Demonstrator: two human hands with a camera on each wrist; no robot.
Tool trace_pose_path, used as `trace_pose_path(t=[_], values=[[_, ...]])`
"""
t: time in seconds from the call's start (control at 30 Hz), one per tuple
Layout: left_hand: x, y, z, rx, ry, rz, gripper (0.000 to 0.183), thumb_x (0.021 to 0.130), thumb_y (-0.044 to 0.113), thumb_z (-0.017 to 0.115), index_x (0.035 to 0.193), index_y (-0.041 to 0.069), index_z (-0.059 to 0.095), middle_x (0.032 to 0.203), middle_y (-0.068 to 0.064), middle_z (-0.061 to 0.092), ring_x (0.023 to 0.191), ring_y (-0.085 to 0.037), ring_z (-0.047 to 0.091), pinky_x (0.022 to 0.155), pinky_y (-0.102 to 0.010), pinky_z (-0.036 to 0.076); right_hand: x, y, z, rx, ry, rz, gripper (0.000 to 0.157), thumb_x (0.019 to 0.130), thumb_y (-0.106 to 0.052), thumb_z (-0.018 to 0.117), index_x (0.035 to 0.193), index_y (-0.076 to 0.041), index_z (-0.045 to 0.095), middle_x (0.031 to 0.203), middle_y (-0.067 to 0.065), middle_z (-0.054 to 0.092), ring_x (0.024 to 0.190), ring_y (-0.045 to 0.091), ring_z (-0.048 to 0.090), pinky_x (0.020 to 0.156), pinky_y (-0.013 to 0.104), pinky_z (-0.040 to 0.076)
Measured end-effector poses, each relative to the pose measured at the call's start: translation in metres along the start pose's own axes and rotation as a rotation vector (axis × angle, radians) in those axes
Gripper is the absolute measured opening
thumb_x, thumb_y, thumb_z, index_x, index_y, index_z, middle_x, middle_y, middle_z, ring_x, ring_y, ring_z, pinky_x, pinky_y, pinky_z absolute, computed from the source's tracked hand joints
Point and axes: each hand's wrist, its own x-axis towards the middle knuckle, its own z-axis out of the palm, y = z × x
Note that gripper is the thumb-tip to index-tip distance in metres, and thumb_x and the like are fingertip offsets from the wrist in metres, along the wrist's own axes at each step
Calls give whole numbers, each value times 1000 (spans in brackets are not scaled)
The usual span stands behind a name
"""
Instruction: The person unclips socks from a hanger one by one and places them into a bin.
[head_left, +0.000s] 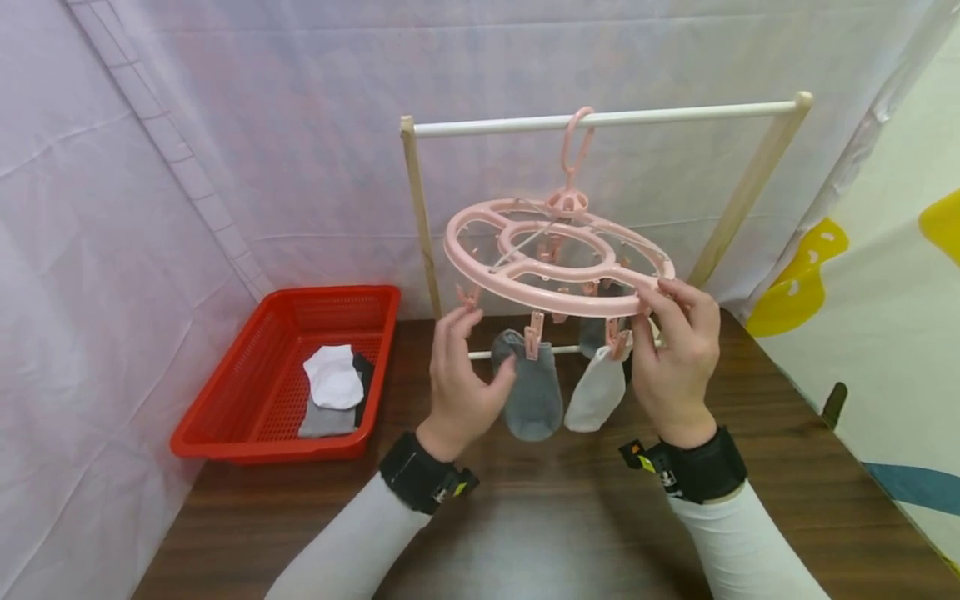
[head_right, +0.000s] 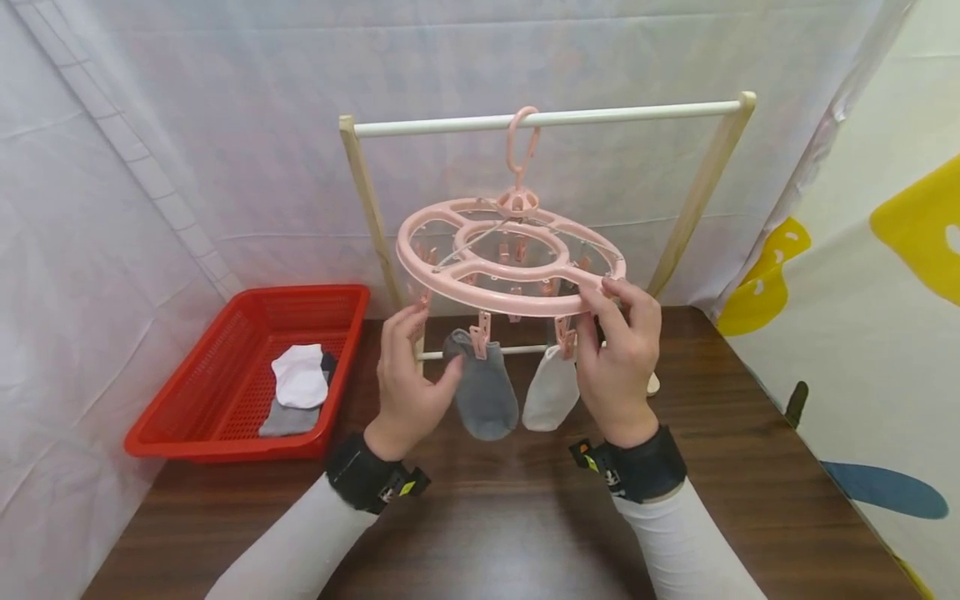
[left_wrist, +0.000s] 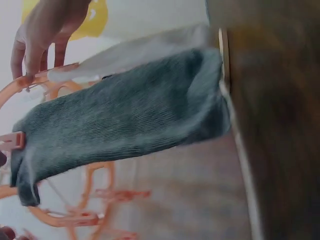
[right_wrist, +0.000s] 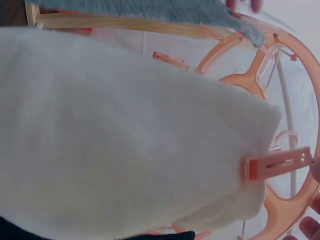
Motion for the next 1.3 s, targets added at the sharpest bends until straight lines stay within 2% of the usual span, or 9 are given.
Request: trace_pose_path(t=[0.2,0.27,0.4,0.47,0.6,0.83,1.03,1.17,1.3], values=[[-17,-9,14,-367,-223,-386,73,77,12,79,139,8,41,129,-12,56,110,-24,59,86,-38,55,-5,8,0,-7,-25,2,30,82,-2,72,112,-4,72,117,23,63,109,39,55,91,42,42],[-22,-9,19,-460,-270,-476,71,78,11,79,138,10,41,127,-13,58,107,-24,61,84,-38,55,-6,8,1,-7,-30,-16,34,81,0,71,115,-3,70,121,22,62,112,39,54,94,43,42],[-31,-10,27,-574,-299,-592,67,77,9,80,134,10,45,123,-15,61,105,-24,64,86,-37,55,-7,4,3,-6,-15,-72,40,78,3,70,118,-1,67,126,20,61,118,40,53,102,48,41],[-34,-9,30,-588,-302,-621,64,78,10,80,132,10,48,122,-15,62,105,-23,64,87,-38,55,-6,2,4,-3,5,-91,41,77,4,69,118,1,66,126,20,60,118,40,53,103,48,41],[-36,-8,32,-563,-313,-626,53,80,13,78,126,9,54,114,-15,67,100,-22,66,83,-39,56,-6,-4,4,15,64,-98,39,77,4,66,115,1,64,122,23,59,112,40,53,96,44,44],[-35,-3,35,-619,-349,-674,43,80,9,78,117,4,58,109,-18,69,95,-22,67,80,-36,57,-10,-14,4,148,102,-103,22,77,-7,60,96,5,63,85,24,57,74,37,53,68,33,42],[-36,-1,37,-692,-358,-734,46,81,8,76,122,2,57,112,-19,67,98,-22,67,83,-35,56,-15,-25,7,276,25,-115,18,79,-8,58,84,9,59,69,21,52,59,27,48,59,29,39],[-39,0,38,-696,-373,-745,38,82,9,76,117,-1,63,109,-20,70,97,-21,68,82,-35,56,-20,-23,9,277,-85,-92,19,78,-9,58,85,9,61,70,19,52,61,26,48,58,31,39],[-42,1,39,-675,-406,-721,30,83,10,75,110,0,68,107,-18,72,96,-19,69,81,-34,57,-25,-16,10,262,-228,-9,24,77,-13,64,93,5,64,77,17,56,67,24,52,62,30,42]])
